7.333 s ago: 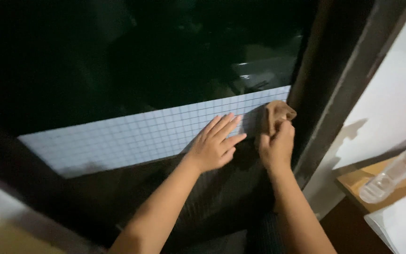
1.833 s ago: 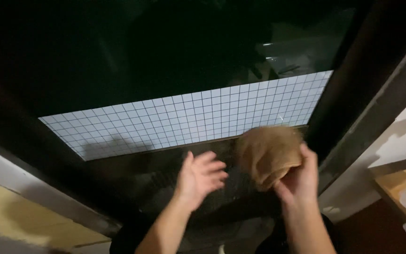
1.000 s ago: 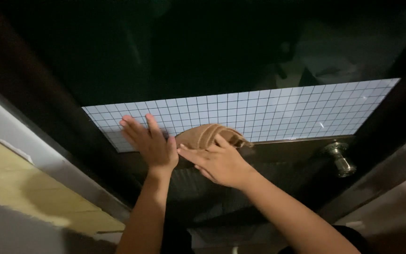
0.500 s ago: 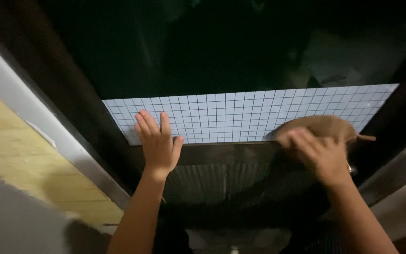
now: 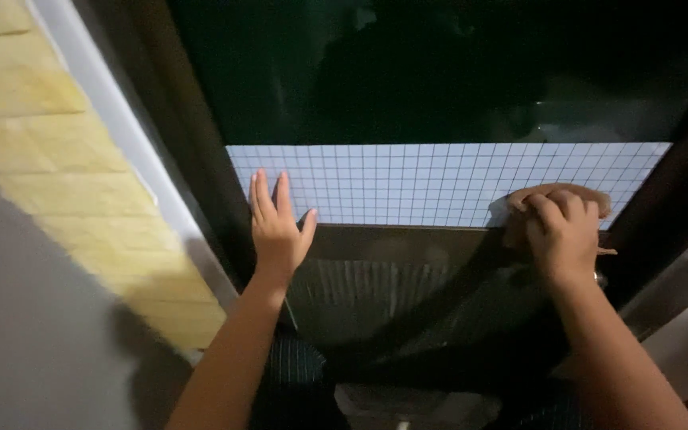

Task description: Cleaning a door surface and applying a decorative grid-patterned vinyl film using a squeegee and cloth.

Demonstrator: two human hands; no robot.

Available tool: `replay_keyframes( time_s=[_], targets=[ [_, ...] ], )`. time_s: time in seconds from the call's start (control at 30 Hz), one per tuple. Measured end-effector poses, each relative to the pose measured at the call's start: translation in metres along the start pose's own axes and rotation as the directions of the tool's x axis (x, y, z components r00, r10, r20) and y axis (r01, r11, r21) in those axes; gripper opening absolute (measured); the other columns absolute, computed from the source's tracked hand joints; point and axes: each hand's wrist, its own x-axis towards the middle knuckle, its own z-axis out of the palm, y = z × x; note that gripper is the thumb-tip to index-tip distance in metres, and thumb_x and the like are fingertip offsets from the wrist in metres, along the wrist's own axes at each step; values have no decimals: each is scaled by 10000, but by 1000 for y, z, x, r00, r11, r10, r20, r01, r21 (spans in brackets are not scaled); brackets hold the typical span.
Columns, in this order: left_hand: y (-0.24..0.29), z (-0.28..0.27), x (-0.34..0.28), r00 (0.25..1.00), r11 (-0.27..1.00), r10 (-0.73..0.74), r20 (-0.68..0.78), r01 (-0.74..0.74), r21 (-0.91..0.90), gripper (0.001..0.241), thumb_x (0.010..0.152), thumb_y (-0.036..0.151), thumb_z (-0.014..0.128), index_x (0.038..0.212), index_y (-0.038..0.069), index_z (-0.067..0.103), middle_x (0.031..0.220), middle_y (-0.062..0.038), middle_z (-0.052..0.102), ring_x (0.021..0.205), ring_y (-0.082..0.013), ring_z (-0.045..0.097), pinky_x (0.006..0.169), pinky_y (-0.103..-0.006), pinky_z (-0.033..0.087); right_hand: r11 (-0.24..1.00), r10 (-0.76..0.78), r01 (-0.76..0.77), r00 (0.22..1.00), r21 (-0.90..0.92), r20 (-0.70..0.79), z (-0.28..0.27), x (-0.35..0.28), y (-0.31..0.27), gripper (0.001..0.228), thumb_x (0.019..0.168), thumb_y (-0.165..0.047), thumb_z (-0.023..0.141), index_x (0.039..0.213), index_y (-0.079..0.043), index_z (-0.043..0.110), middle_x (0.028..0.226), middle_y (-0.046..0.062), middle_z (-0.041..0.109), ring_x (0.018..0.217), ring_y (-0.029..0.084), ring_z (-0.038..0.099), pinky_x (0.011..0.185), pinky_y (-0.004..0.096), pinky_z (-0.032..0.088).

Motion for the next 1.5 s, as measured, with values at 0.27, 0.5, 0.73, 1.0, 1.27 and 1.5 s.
replay_keyframes(
  time_s=[0.27, 0.5, 0.73, 1.0, 1.27, 1.5],
  targets=[
    [4, -22, -51, 950, 941, -138, 281, 214, -263, 822, 895, 284, 812, 1549, 6, 398, 1657, -288, 217, 1485, -452, 365, 1180, -630, 304, 759, 415, -306, 907, 575, -65, -23, -23, -8, 281, 965, 10, 605, 1237, -58, 611, 1194, 165, 590, 1091, 297, 581, 919, 423, 472],
    [-12, -74, -7, 551, 748, -282, 785, 638, -179, 868, 924, 364, 660, 1617, 123, 195, 1721, -170, -41, 1498, -419, 299, 1172, -532, 327, 735, 433, -252, 889, 629, -151, -75, -35, -16, 300, 989, 8, 584, 1289, -12, 583, 1165, 147, 629, 1021, 227, 610, 869, 348, 495],
    [-12, -61, -16, 673, 774, -310, 672, 589, -233, 794, 929, 288, 688, 1595, 137, 284, 1699, -177, 161, 1490, -363, 353, 1163, -459, 371, 940, 142, -35, 945, 340, -296, -63, -13, -30, 225, 934, 90, 623, 1149, 25, 600, 1213, 206, 564, 1169, 365, 514, 882, 443, 442],
    [5, -11, -30, 899, 944, -258, 355, 313, -108, 877, 849, 336, 808, 1497, -109, 418, 1566, -402, 321, 1425, -502, 421, 1063, -525, 493, 810, 109, -182, 981, 557, 161, -13, 24, -139, 311, 962, -345, 681, 917, -39, 714, 851, 231, 704, 812, 441, 655, 798, 488, 513],
    [-12, -4, -39, 863, 965, -224, 453, 262, -21, 1008, 799, 435, 821, 1542, -74, 368, 1602, -373, 283, 1462, -465, 387, 1104, -460, 466, 677, -715, 708, 567, -202, -409, 106, 72, -244, 204, 998, -177, 671, 1191, -220, 724, 1082, 58, 634, 912, 271, 580, 841, 445, 440],
    [-14, -22, -31, 796, 898, -225, 563, 393, -197, 1049, 805, 416, 782, 1575, -83, 274, 1649, -374, 132, 1525, -498, 232, 1100, -532, 455, 698, -681, 668, 506, -260, -529, 125, 96, -306, 170, 1010, -169, 599, 1129, -181, 720, 981, 82, 571, 760, 285, 490, 730, 446, 409]
  ],
)
